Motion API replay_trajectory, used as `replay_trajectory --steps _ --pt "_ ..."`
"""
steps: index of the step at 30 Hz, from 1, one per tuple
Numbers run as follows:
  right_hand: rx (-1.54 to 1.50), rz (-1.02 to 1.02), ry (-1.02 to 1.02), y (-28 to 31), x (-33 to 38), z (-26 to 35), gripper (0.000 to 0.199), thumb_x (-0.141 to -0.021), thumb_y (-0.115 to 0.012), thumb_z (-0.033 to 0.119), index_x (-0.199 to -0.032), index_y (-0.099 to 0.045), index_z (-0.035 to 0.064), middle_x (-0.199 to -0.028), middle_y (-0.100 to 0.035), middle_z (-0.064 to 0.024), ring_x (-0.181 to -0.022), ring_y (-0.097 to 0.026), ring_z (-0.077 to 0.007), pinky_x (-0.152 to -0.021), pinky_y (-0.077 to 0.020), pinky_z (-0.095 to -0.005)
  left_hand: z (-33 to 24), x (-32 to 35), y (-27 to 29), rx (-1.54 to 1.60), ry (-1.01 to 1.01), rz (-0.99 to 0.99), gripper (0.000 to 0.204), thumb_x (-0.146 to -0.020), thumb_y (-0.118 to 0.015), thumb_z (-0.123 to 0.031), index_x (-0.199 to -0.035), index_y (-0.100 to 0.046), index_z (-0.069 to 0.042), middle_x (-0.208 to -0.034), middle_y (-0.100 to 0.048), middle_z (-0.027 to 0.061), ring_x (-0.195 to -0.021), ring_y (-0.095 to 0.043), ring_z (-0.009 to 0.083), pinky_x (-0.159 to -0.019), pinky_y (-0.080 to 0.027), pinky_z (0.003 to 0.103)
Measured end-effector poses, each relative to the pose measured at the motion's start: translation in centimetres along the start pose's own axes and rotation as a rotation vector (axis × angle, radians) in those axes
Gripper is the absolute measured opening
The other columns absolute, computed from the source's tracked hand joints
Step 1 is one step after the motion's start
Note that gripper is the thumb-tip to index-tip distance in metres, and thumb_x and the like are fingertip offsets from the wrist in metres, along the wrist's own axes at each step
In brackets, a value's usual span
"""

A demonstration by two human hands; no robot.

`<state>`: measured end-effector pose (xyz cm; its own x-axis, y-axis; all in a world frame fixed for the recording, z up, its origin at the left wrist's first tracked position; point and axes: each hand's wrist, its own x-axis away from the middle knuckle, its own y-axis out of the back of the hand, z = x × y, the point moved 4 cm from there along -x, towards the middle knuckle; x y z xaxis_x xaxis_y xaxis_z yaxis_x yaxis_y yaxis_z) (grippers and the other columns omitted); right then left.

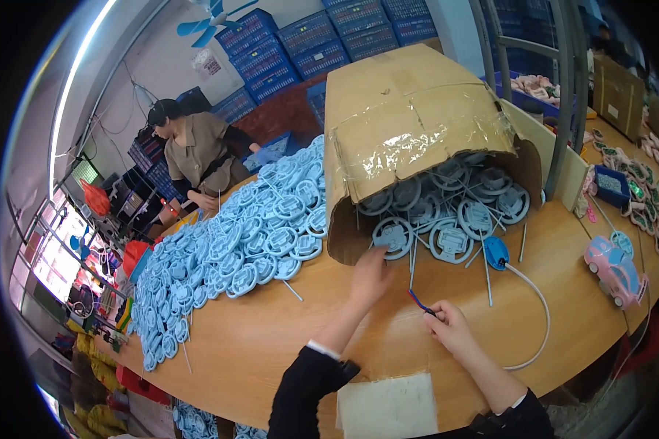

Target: Manual assembly of blue plastic reel components and wiring at a factory workstation.

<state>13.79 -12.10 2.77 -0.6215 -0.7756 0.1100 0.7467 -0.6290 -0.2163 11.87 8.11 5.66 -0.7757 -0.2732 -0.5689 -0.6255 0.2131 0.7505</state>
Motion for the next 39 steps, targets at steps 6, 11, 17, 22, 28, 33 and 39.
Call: replay_trajectory --steps 6,11,17,22,28,33,39 --pt "-0.067 -0.065 0.027 0.4 -0.4 0.3 0.007 -0.079 -0.051 0.009 -0.081 -0.045 0.0056 -0.06 -0.047 0.0019 -0.052 -0.042 -0.004 -0.044 -0.0322 -0.018 -0.1 -3.4 -4.1 -0.378 0.129 0.095 0.054 -0.067 -0.059 -0.028 -0.113 -0.04 -0.005 -0.11 -0.042 0.0162 -0.095 -0.047 0.0337 -0.073 -0.039 0.047" --pt "-0.109 -0.109 -0.015 0.4 -0.2 0.1 0.009 -0.08 -0.052 0.012 -0.082 -0.043 0.0093 -0.056 -0.042 0.0025 -0.045 -0.036 -0.003 -0.037 -0.0261 -0.0157 -0.2 -0.7 -2.0 -0.412 0.033 0.077 0.041 -0.07 -0.057 -0.033 -0.097 -0.052 -0.003 -0.098 -0.053 0.0144 -0.084 -0.054 0.0272 -0.067 -0.044 0.04" --pt "-0.134 0.041 -0.023 -0.5 0.9 0.7 0.008 -0.079 -0.05 0.008 -0.081 -0.042 0.0081 -0.055 -0.042 0.0023 -0.044 -0.035 -0.0034 -0.035 -0.0238 -0.0159 -1.8 5.7 5.0 0.137 0.41 0.084 0.034 -0.079 -0.052 -0.034 -0.081 -0.059 -0.001 -0.066 -0.059 0.0132 -0.061 -0.057 0.0259 -0.057 -0.045 0.032" --pt "-0.084 0.269 -0.1 -2.1 1.1 0.0 0.007 -0.078 -0.049 0.005 -0.078 -0.042 0.0061 -0.052 -0.045 -0.0008 -0.038 -0.035 -0.0045 -0.032 -0.0233 -0.0172 1.4 12.9 4.4 0.898 0.916 0.099 0.034 -0.081 -0.051 -0.036 -0.087 -0.061 -0.003 -0.075 -0.061 0.0014 -0.064 -0.055 0.0097 -0.06 -0.043 0.023" --pt "0.007 0.254 -0.162 -3.2 1.7 -0.2 0.007 -0.079 -0.05 0.005 -0.078 -0.043 0.0051 -0.053 -0.047 -0.0017 -0.037 -0.037 -0.0049 -0.031 -0.0226 -0.0175 0.7 13.0 3.0 1.182 1.031 0.056 0.036 -0.081 -0.049 -0.038 -0.092 -0.059 -0.005 -0.084 -0.06 0.003 -0.073 -0.053 0.0087 -0.065 -0.042 0.022" --pt "0.076 0.221 -0.2 -2.8 1.8 -1.6 0.005 -0.08 -0.049 0.007 -0.081 -0.044 0.0052 -0.054 -0.047 -0.0009 -0.038 -0.038 -0.0053 -0.032 -0.0236 -0.0174 -1.2 11.7 1.4 1.289 0.975 0.081 0.034 -0.081 -0.05 -0.039 -0.091 -0.058 -0.007 -0.08 -0.058 -0.0002 -0.071 -0.051 0.0063 -0.063 -0.04 0.02" --pt "0.102 0.146 -0.212 -1.9 1.5 -1.9 0.006 -0.082 -0.047 0.012 -0.079 -0.047 0.006 -0.052 -0.044 0.0007 -0.038 -0.035 -0.005 -0.032 -0.0228 -0.0176 -1.6 10.8 0.5 1.43 0.95 0.151 0.032 -0.081 -0.05 -0.034 -0.098 -0.056 -0.007 -0.09 -0.058 0.0016 -0.079 -0.051 0.0087 -0.072 -0.04 0.023"
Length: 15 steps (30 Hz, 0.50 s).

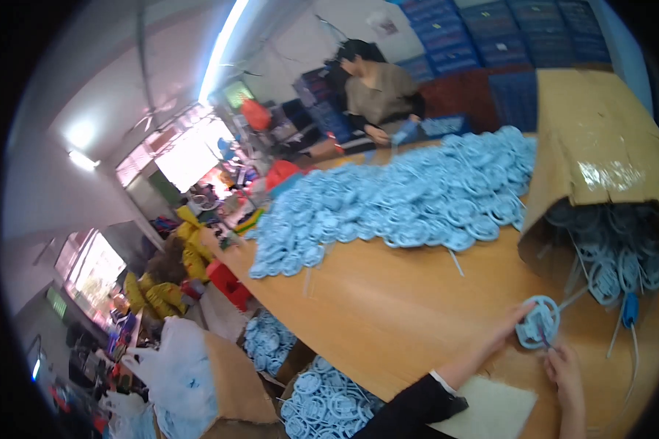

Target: Manual assembly of blue plastic reel components and wiring at a factory workstation.

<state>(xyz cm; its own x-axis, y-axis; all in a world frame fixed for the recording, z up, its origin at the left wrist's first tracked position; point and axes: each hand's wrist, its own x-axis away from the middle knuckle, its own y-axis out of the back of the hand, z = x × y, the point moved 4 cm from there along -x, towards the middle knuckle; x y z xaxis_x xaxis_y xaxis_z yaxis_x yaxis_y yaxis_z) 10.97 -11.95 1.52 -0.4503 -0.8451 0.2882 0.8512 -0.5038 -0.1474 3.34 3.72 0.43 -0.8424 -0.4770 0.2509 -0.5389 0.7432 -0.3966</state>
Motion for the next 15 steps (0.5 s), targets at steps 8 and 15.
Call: replay_trajectory --steps 8,15 --pt "-0.031 0.059 -0.078 -2.0 -2.0 -1.0 0.013 -0.083 -0.048 0.015 -0.079 -0.053 0.0034 -0.056 -0.046 0.0016 -0.043 -0.037 -0.0039 -0.037 -0.0269 -0.0168 0.2 0.1 4.4 0.004 -0.009 -0.384 0.023 -0.077 -0.059 -0.026 -0.085 -0.059 -0.004 -0.078 -0.059 0.0034 -0.066 -0.052 0.0095 -0.061 -0.041 0.022" --pt "-0.07 0.019 -0.128 -0.5 -1.1 -0.9 0.014 -0.083 -0.049 0.015 -0.081 -0.054 0.0022 -0.057 -0.047 0.0002 -0.043 -0.037 -0.0042 -0.037 -0.0267 -0.0164 0.4 -0.2 2.2 0.026 -0.057 -0.263 0.021 -0.081 -0.054 -0.022 -0.081 -0.06 -0.002 -0.075 -0.06 0.0034 -0.064 -0.052 0.0083 -0.059 -0.041 0.02"
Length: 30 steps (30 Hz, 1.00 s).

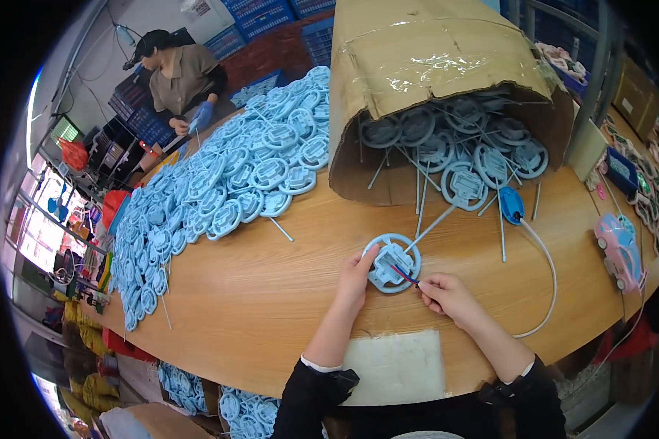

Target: Manual assembly of blue plastic reel components and wiring at a factory workstation.

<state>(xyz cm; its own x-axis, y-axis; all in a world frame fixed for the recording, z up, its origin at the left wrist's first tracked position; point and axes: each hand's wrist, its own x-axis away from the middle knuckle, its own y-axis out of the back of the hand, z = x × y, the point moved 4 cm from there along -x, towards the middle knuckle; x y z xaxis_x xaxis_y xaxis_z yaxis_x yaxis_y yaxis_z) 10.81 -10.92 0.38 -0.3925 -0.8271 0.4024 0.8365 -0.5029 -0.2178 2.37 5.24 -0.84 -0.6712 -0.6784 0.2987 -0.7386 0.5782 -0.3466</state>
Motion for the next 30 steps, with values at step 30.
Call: replay_trajectory --steps 30 --pt "-0.2 0.127 -0.092 -0.9 0.0 0.0 0.017 -0.084 -0.045 0.014 -0.086 -0.053 -0.0011 -0.057 -0.043 0.0011 -0.04 -0.031 -0.0032 -0.034 -0.0193 -0.0168 0.0 0.7 -0.6 -0.002 -0.065 -0.049 0.023 -0.082 -0.052 -0.022 -0.082 -0.06 0.0 -0.073 -0.059 0.0028 -0.063 -0.051 0.0064 -0.058 -0.041 0.02"
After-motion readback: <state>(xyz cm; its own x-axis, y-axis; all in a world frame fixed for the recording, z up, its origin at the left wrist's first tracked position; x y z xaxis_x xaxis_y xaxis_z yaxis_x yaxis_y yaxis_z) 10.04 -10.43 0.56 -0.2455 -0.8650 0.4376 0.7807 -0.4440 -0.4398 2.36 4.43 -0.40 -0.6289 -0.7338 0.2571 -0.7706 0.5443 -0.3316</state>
